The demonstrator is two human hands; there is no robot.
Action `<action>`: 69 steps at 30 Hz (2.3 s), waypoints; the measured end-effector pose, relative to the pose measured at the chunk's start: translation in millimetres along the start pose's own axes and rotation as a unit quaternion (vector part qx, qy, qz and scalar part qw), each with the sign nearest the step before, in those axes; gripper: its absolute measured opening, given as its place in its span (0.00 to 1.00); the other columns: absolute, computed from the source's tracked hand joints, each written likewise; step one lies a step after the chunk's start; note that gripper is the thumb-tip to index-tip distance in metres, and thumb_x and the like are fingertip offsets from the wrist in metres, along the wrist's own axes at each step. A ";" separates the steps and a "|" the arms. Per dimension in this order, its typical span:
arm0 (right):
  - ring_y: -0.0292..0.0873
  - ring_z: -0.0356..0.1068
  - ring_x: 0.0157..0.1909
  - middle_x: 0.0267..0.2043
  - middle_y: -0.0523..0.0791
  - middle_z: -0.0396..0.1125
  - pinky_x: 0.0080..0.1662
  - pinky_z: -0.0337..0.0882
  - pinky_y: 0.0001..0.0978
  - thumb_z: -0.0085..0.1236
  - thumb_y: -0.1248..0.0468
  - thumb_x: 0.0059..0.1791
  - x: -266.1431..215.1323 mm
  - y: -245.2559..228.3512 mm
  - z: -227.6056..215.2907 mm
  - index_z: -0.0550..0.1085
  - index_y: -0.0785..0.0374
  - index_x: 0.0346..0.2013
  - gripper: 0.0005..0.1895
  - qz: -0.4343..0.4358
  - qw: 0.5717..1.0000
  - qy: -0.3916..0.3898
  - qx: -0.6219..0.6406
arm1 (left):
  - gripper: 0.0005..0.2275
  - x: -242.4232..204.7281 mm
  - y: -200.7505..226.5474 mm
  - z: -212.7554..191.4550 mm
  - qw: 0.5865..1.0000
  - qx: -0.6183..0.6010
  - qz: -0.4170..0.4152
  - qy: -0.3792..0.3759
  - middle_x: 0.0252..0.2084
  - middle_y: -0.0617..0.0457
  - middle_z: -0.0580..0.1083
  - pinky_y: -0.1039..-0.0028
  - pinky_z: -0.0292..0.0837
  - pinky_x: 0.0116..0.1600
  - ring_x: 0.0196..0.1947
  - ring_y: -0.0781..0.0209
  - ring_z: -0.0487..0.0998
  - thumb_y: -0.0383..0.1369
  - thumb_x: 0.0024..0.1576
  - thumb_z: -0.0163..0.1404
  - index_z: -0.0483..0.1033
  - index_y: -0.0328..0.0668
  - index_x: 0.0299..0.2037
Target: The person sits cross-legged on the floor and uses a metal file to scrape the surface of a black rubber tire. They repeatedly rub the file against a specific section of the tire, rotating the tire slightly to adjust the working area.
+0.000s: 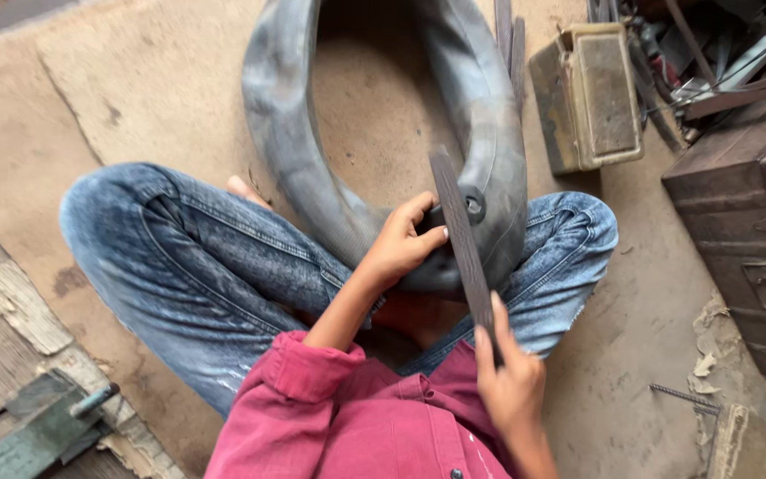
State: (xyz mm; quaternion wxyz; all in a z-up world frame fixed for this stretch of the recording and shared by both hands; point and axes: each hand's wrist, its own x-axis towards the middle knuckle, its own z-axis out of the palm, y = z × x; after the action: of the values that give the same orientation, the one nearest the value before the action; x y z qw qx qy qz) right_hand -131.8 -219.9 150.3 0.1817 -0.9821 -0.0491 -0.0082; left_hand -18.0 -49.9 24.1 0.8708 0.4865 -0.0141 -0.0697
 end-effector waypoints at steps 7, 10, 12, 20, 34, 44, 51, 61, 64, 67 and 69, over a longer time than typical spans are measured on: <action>0.63 0.71 0.26 0.23 0.60 0.69 0.32 0.68 0.54 0.56 0.54 0.53 53.5 -19.9 24.8 0.70 0.48 0.67 0.26 0.047 0.993 0.009 -0.105 | 0.10 -4.6 4.0 -6.1 0.985 0.151 0.088 0.009 0.34 0.59 0.67 0.76 0.65 0.43 0.37 0.70 0.67 0.28 0.56 0.57 0.70 0.33 0.41; 0.66 0.70 0.32 0.30 0.60 0.70 0.35 0.67 0.59 0.52 0.53 0.56 130.5 -23.5 33.6 0.71 0.51 0.66 0.23 -0.006 0.996 0.022 -0.092 | 0.10 -8.9 8.2 -4.7 0.990 0.131 0.040 0.020 0.32 0.59 0.69 0.76 0.65 0.40 0.35 0.70 0.68 0.28 0.54 0.57 0.71 0.34 0.41; 0.66 0.71 0.34 0.33 0.61 0.70 0.37 0.69 0.56 0.52 0.54 0.57 134.2 -21.2 25.4 0.72 0.53 0.65 0.21 -0.036 0.997 0.051 -0.050 | 0.10 -5.5 11.6 -1.8 0.996 0.086 0.003 0.012 0.32 0.59 0.70 0.76 0.66 0.40 0.35 0.71 0.68 0.28 0.53 0.57 0.72 0.35 0.41; 0.42 0.73 0.26 0.32 0.58 0.72 0.34 0.72 0.35 0.53 0.63 0.53 1.9 -1.0 5.8 0.69 0.58 0.66 0.25 0.081 0.992 -0.025 0.092 | 0.07 0.5 -11.0 -8.0 1.000 -0.013 -0.024 0.005 0.34 0.59 0.72 0.78 0.68 0.45 0.38 0.71 0.70 0.26 0.55 0.57 0.72 0.35 0.38; 0.33 0.72 0.49 0.49 0.53 0.76 0.50 0.72 0.30 0.50 0.65 0.58 117.2 -23.2 23.1 0.70 0.66 0.64 0.19 -0.007 0.973 -0.017 0.231 | 0.09 3.1 -4.4 -1.5 0.999 0.035 0.019 0.033 0.36 0.59 0.72 0.77 0.70 0.45 0.39 0.72 0.70 0.26 0.55 0.56 0.71 0.36 0.43; 0.59 0.74 0.29 0.30 0.65 0.67 0.35 0.68 0.45 0.55 0.59 0.54 46.2 -20.2 3.1 0.73 0.52 0.66 0.24 0.154 0.983 -0.095 -0.037 | 0.10 0.0 -16.4 -5.8 0.999 -0.008 -0.013 0.043 0.33 0.58 0.68 0.78 0.64 0.40 0.37 0.72 0.67 0.24 0.52 0.57 0.67 0.38 0.39; 0.58 0.77 0.48 0.46 0.62 0.72 0.47 0.73 0.42 0.54 0.63 0.58 141.5 -25.3 34.2 0.72 0.66 0.62 0.18 -0.141 0.981 0.039 0.127 | 0.09 6.8 -9.1 -5.4 0.999 0.012 0.041 0.019 0.34 0.59 0.69 0.79 0.66 0.43 0.38 0.72 0.68 0.27 0.54 0.57 0.70 0.37 0.39; 0.44 0.71 0.18 0.24 0.59 0.67 0.28 0.69 0.39 0.56 0.64 0.51 -10.9 -11.9 -0.7 0.71 0.60 0.63 0.24 0.066 0.997 0.003 0.032 | 0.06 -3.0 -2.5 -3.4 0.998 0.041 0.001 0.038 0.29 0.61 0.69 0.78 0.64 0.35 0.31 0.74 0.67 0.30 0.60 0.53 0.72 0.35 0.35; 0.59 0.70 0.23 0.25 0.62 0.66 0.31 0.66 0.47 0.56 0.62 0.53 50.3 -20.2 22.3 0.71 0.60 0.65 0.24 0.051 0.998 -0.018 -0.043 | 0.07 -2.5 -0.3 -1.4 0.994 0.084 0.036 0.058 0.28 0.60 0.67 0.77 0.62 0.34 0.30 0.73 0.65 0.30 0.60 0.54 0.72 0.34 0.35; 0.59 0.76 0.44 0.43 0.63 0.71 0.42 0.73 0.40 0.52 0.61 0.58 138.0 -17.9 29.3 0.71 0.67 0.62 0.19 -0.086 0.994 -0.005 0.066 | 0.07 -6.5 -1.1 -5.2 0.991 0.106 0.050 0.060 0.29 0.60 0.66 0.76 0.61 0.33 0.30 0.72 0.65 0.31 0.60 0.54 0.71 0.34 0.35; 0.59 0.75 0.48 0.46 0.63 0.72 0.47 0.72 0.40 0.54 0.62 0.57 143.7 -22.6 35.0 0.72 0.67 0.62 0.20 -0.087 0.995 0.019 0.047 | 0.07 -3.6 -4.1 -1.6 0.995 0.081 0.037 0.041 0.29 0.60 0.68 0.76 0.63 0.34 0.31 0.72 0.66 0.31 0.59 0.53 0.71 0.35 0.36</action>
State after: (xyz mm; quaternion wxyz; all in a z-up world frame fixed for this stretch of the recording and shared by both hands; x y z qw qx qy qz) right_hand 9.0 -173.0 130.5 0.2271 -0.9641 -0.1317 -0.0403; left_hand -21.8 -50.1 19.9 0.8303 0.5570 -0.0023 -0.0159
